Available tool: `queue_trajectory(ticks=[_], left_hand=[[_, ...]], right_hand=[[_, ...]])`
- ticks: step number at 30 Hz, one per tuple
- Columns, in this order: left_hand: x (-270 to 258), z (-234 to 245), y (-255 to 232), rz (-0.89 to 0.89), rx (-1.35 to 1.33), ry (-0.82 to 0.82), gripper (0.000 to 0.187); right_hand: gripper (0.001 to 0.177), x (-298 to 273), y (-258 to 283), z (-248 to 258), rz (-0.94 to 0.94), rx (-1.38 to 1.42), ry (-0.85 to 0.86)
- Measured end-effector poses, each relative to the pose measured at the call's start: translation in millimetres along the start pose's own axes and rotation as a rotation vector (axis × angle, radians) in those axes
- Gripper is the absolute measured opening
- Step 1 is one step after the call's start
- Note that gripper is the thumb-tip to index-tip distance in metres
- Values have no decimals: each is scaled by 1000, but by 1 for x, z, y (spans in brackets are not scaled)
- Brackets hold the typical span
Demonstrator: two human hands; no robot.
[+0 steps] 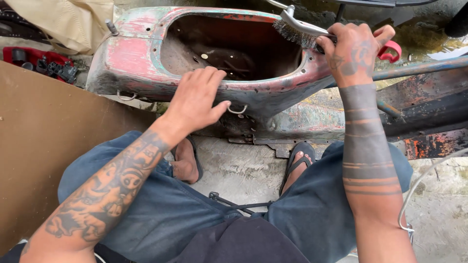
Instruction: The person sits on the ground and uses a wire brush to scrub the surface of a large, hollow metal part. They hold the part steady with one hand while vigorously brushing the exterior and interior edges with the other hand.
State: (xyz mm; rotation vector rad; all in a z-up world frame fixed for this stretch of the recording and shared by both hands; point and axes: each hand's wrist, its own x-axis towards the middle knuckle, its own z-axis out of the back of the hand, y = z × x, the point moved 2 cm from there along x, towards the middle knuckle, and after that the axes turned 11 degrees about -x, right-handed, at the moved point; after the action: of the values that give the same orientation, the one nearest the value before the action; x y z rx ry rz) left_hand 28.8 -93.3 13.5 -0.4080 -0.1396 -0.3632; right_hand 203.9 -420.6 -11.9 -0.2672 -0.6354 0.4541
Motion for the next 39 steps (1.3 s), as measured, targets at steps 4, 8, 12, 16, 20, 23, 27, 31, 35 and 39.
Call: queue_trajectory(ticks=[4,8,12,16,20,23,27,31,35,39], left_hand=[[-22,-7,39,-10,49,32,69],[-36,-7,55,-16,51,76,76],[-33,-14,58,-55,194,8,75],[-24,-18,59,14,84,40,60],[-25,-18,55,-19,140,-17,60],[-25,-18,52,-30,214,-35,64],[-26,-18,54,-31,186,-5,63],[-25,-16,54,-22,189,13,62],[-26,-15,53,-24,174,20,61],[-26,-13,52,-35,203,-3,63]], right_hand=[[40,-7,-4,-4,31,49,38],[31,-15,-11,-19,-18,80,36],[31,-13,-7,-8,37,98,0],[34,-10,-12,-22,58,86,-18],[33,-7,-3,-16,61,63,18],[37,-3,-4,-23,105,53,14],[36,-5,-6,-34,57,48,-11],[35,-3,-3,-28,118,179,40],[37,-4,-7,-33,50,161,11],[44,3,-6,-18,16,241,155]])
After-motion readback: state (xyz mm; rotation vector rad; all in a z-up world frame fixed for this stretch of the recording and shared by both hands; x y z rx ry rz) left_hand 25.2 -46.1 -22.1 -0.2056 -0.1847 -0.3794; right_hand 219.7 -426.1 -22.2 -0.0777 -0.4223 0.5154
